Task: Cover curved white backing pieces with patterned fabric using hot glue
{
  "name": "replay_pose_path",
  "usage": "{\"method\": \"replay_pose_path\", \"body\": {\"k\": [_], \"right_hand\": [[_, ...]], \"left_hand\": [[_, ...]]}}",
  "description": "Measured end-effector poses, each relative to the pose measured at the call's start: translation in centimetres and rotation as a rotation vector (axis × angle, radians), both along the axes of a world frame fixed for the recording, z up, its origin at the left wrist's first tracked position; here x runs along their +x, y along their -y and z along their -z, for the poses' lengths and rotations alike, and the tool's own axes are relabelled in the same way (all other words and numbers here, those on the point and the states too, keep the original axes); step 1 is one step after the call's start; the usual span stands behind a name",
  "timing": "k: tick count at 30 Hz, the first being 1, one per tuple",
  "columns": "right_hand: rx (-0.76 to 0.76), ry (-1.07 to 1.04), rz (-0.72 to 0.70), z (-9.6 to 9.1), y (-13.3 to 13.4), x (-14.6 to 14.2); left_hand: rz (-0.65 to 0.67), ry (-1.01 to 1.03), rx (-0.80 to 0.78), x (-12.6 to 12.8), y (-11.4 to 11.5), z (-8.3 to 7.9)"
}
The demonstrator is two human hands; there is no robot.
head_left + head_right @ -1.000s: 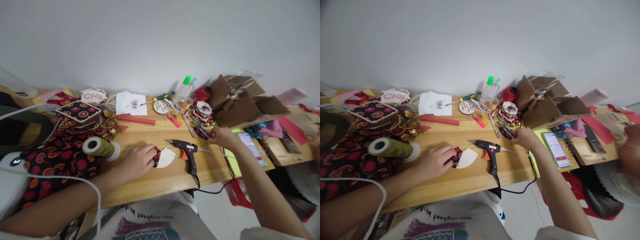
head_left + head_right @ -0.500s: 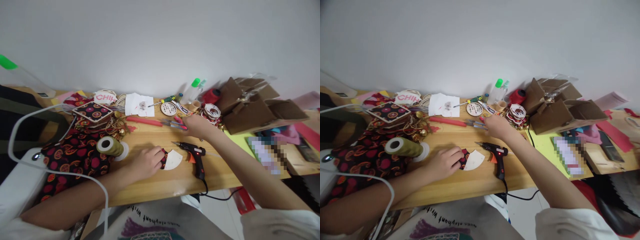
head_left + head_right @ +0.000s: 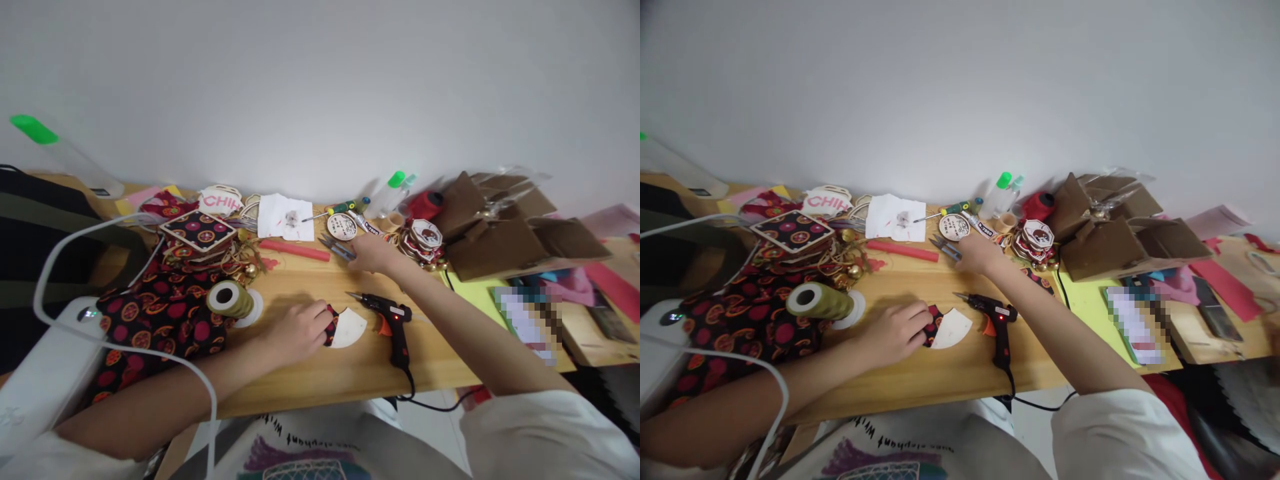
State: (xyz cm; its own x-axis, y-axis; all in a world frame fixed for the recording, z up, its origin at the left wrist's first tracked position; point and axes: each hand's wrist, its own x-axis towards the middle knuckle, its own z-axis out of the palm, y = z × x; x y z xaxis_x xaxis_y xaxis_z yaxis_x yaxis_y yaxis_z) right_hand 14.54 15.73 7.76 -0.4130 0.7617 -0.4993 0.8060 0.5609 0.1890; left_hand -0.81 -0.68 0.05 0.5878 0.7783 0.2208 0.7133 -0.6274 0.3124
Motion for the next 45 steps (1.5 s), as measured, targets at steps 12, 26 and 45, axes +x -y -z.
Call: {"method": "replay_pose_path", "body": {"k": [12,26,45], "right_hand": [[0.138,-0.047,0.255,-6.1,7.1,6.2],[0.163,-0.176,1.015,1.7,17.1,6.6],[0.222,-0.58,1.207,3.4,16.3,7.7]], "left_hand": [[-0.022,0.005,-0.083,-0.1,0.0,-0.3],[0.062,-0.064,0.079,-0.4,0.4,-0.7],[-0.083,-0.129,0.212,-0.3,0.1,-0.4]]}}
